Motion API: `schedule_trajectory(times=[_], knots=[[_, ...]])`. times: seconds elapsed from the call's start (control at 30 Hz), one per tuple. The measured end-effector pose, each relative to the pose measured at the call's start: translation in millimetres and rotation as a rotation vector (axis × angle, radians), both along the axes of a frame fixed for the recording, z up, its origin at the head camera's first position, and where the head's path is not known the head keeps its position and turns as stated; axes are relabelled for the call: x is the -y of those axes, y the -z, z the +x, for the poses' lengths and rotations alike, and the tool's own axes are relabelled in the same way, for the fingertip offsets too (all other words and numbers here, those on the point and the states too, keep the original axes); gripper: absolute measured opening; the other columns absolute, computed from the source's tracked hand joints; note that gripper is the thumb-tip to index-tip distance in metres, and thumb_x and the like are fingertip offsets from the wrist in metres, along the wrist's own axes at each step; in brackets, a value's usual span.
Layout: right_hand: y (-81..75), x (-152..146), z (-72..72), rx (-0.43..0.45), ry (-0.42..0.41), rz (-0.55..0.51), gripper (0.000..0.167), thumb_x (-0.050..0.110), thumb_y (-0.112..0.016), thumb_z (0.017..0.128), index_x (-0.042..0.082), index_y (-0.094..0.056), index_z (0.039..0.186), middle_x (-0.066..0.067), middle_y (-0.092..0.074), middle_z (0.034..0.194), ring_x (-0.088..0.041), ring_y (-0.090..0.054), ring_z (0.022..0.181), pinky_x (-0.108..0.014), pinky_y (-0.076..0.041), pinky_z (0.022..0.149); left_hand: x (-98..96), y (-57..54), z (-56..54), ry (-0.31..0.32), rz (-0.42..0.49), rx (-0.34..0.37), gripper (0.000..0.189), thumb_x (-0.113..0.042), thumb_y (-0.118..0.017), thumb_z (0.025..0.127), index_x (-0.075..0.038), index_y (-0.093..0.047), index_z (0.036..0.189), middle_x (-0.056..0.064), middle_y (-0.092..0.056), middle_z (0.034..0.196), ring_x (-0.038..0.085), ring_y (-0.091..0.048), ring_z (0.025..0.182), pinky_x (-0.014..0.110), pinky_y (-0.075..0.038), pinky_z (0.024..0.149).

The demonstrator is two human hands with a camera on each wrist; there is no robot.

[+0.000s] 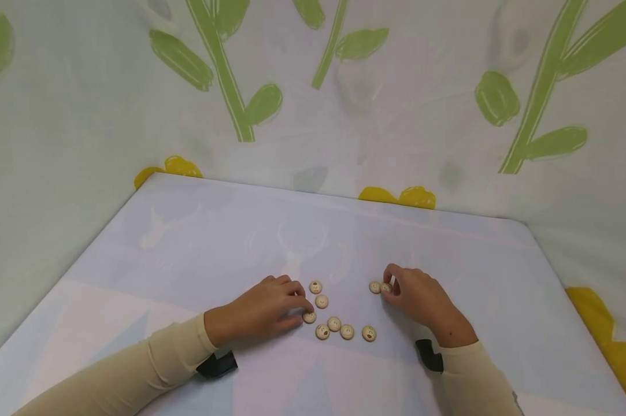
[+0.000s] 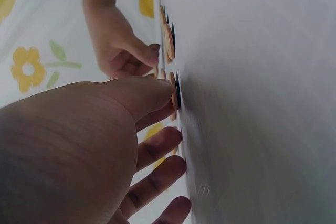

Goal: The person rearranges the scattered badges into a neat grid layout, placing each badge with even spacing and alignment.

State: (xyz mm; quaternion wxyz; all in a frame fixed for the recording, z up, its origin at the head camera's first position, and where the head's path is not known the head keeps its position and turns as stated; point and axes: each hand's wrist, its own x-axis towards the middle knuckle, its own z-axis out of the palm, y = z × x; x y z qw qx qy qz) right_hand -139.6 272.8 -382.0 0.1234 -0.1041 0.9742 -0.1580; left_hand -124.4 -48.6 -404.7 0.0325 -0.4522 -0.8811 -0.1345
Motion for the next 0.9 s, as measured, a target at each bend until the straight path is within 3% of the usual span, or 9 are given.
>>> schedule_trajectory(times=[0.23, 0.43, 0.63, 0.9], knots=[[1.5, -4.7, -1.0, -0.025, -0.001, 0.001, 0.016, 0.018, -0.07, 0.09, 0.011, -0.062, 0.102, 0.0, -0.061, 0.077, -0.014, -0.052, 0.065, -0.029, -0.044, 0.057, -0.8, 1.2, 0.4, -0.009, 0.009, -0.026, 0.018, -0.029, -0.069, 0.093, -0.029, -0.074, 0.11, -0.007, -0.068, 0.109, 0.013, -0.061, 0.101, 0.031, -0.047, 0.08], [2.3, -7.2, -1.0, -0.001, -0.001, -0.008, 0.015, 0.019, -0.068, 0.092, 0.011, -0.062, 0.102, 0.0, -0.06, 0.076, -0.014, -0.051, 0.065, -0.029, -0.044, 0.057, -1.5, 0.9, 0.4, -0.01, 0.001, 0.009, 0.018, -0.03, -0.069, 0.094, -0.029, -0.074, 0.111, -0.006, -0.068, 0.11, 0.013, -0.061, 0.103, 0.031, -0.046, 0.08], [2.3, -7.1, -1.7, -0.006, 0.002, 0.007, 0.014, 0.018, -0.068, 0.091, 0.01, -0.063, 0.102, -0.001, -0.06, 0.075, -0.014, -0.051, 0.064, -0.029, -0.044, 0.057, -1.1, 0.1, -1.0, -0.004, 0.002, -0.011, 0.019, -0.03, -0.069, 0.093, -0.029, -0.074, 0.112, -0.006, -0.068, 0.11, 0.013, -0.061, 0.102, 0.032, -0.047, 0.08], [2.1, -7.1, -2.4, 0.045, 0.015, 0.004, 0.014, 0.018, -0.066, 0.093, 0.01, -0.062, 0.103, -0.002, -0.06, 0.077, -0.015, -0.051, 0.065, -0.03, -0.044, 0.057, -1.4, 0.4, -0.5, -0.005, 0.001, 0.01, 0.019, -0.03, -0.069, 0.094, -0.029, -0.073, 0.113, -0.006, -0.068, 0.111, 0.014, -0.061, 0.103, 0.033, -0.047, 0.082]])
